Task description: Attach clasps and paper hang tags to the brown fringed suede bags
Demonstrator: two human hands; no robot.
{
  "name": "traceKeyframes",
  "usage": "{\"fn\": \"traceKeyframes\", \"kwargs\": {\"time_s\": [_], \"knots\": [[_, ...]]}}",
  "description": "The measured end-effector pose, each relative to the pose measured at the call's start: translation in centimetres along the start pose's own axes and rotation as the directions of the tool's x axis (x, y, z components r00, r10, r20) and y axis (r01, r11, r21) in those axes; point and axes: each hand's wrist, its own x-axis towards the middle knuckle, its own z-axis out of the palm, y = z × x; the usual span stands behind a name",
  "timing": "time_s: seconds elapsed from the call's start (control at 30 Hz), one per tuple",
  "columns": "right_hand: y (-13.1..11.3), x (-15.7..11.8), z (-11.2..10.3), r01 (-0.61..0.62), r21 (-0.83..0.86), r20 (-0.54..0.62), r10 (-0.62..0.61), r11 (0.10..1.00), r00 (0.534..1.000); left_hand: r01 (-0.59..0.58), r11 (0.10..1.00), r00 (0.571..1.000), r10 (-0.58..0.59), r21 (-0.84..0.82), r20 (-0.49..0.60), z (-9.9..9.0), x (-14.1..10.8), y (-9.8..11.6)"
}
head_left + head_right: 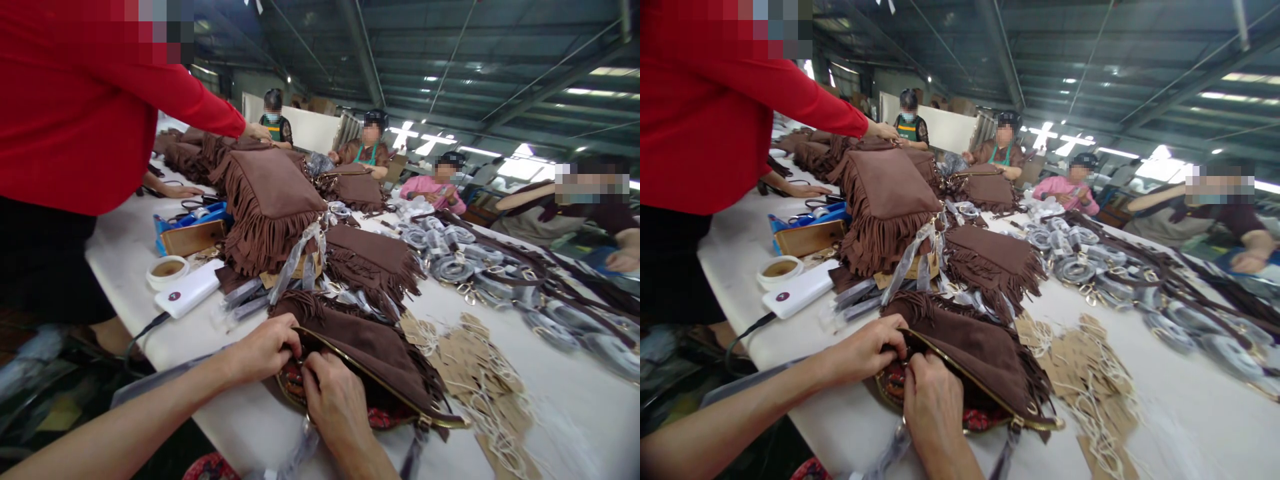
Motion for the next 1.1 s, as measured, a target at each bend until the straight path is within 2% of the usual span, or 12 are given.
{"fn": "traceKeyframes", "kwargs": {"time_s": [0.2, 0.3, 0.37, 0.43, 0.53, 0.6, 0.67, 0.77, 0.83, 0.93, 1.03, 1.1], "knots": [[-0.4, 0.4, -0.2, -0.014, 0.045, 0.033, 0.013, 0.999, 0.999, 0.018, 0.993, 1.000, -0.021, 0.121, 0.021, 0.8, 0.0, -0.1], [0.3, 0.6, -1.2, -0.040, 0.226, 0.103, 0.017, 0.973, 0.994, 0.016, 0.994, 0.999, -0.021, 0.111, 0.039, 0.2, -0.1, 0.4], [1.3, 0.6, -2.3, -0.094, 0.422, 0.209, 0.004, 0.902, 0.978, 0.019, 0.999, 0.998, -0.022, 0.048, 0.062, -0.7, -0.2, 1.1], [2.6, 0.3, -3.6, -0.182, 0.578, 0.355, -0.044, 0.796, 0.934, 0.015, 1.000, 0.997, -0.016, 0.011, 0.075, -1.6, -0.3, 2.0], [4.1, -0.5, -5.5, -0.293, 0.637, 0.510, -0.105, 0.714, 0.854, -0.035, 0.997, 0.998, 0.031, 0.072, 0.045, -2.4, -0.7, 3.6], [4.6, -1.1, -6.5, -0.322, 0.630, 0.542, -0.103, 0.707, 0.834, -0.064, 0.979, 0.997, 0.070, 0.191, -0.021, -2.4, -1.0, 4.8], [4.9, -1.5, -7.1, -0.346, 0.668, 0.554, -0.130, 0.659, 0.822, -0.070, 0.942, 0.990, 0.105, 0.330, -0.090, -2.0, -1.3, 5.7], [4.9, -1.5, -7.1, -0.399, 0.798, 0.512, -0.158, 0.452, 0.845, -0.088, 0.896, 0.984, 0.145, 0.435, -0.100, -0.7, -2.1, 6.5], [4.8, -1.2, -6.7, -0.404, 0.858, 0.457, -0.111, 0.317, 0.883, -0.125, 0.916, 0.988, 0.151, 0.382, -0.040, 0.4, -2.6, 7.0], [4.2, -0.6, -6.1, -0.366, 0.913, 0.378, -0.032, 0.180, 0.925, -0.126, 0.984, 0.992, 0.126, 0.130, 0.006, 1.6, -3.0, 7.8], [3.7, -0.1, -5.4, -0.312, 0.948, 0.311, 0.025, 0.067, 0.950, -0.022, 0.989, 0.999, 0.016, -0.147, -0.044, 1.9, -2.8, 8.4], [3.8, -0.1, -4.6, -0.282, 0.959, 0.281, 0.030, 0.011, 0.959, 0.071, 0.960, 0.997, -0.075, -0.272, -0.002, 2.0, -2.5, 8.3]]}}
